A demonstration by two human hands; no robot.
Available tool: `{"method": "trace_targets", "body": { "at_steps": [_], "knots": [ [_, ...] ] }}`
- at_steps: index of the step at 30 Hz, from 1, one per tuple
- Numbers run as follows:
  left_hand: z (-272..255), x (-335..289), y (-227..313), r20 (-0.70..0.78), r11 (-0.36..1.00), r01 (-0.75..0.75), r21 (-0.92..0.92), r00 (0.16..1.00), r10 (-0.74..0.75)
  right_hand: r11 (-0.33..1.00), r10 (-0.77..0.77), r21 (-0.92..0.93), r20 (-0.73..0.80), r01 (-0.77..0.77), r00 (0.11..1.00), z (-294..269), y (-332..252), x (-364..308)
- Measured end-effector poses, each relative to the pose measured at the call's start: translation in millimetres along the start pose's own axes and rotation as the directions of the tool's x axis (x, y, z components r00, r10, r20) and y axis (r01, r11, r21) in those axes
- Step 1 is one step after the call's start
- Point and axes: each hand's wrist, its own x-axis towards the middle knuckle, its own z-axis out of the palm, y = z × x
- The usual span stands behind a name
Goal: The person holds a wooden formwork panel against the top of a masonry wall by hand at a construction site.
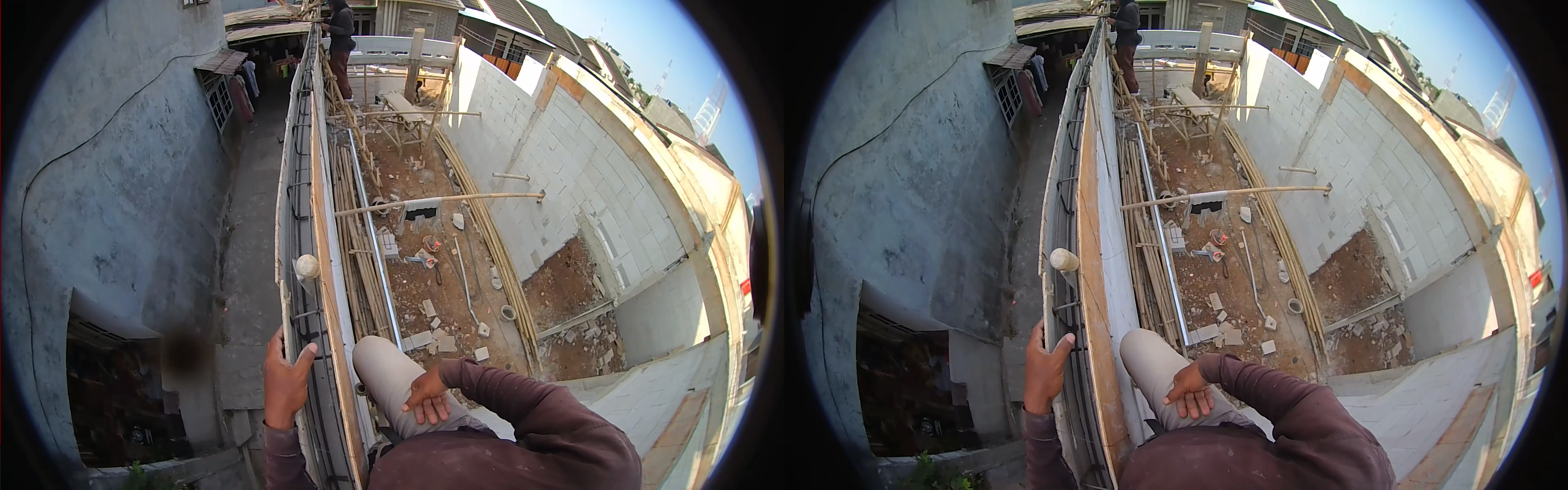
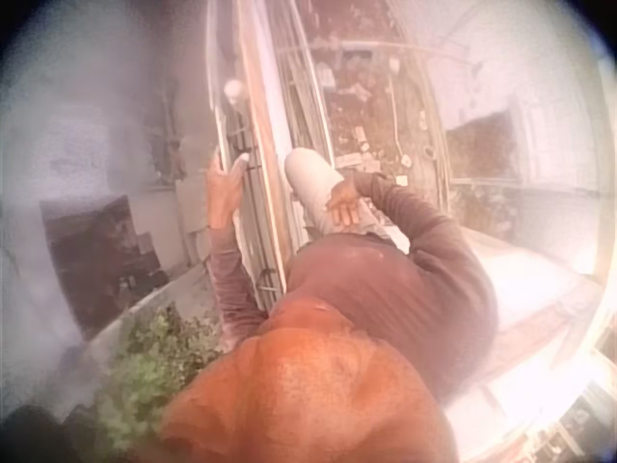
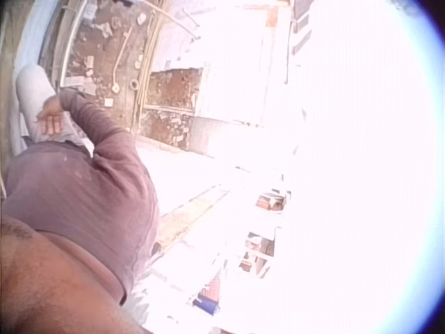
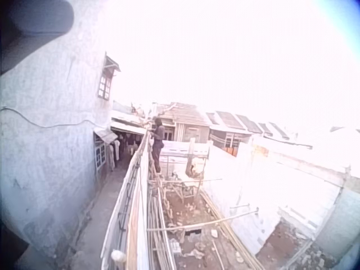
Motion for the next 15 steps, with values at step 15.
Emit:
{"method": "trace_targets", "body": {
  "at_steps": [15],
  "knots": [
    [-0.9,0.4,-4.7,-0.008,1.000,-0.023,0.005,1.000,0.023,1.000,0.009,-0.003,0.009,-0.009,1.000,0.0,-0.8,1.9]
  ]
}}
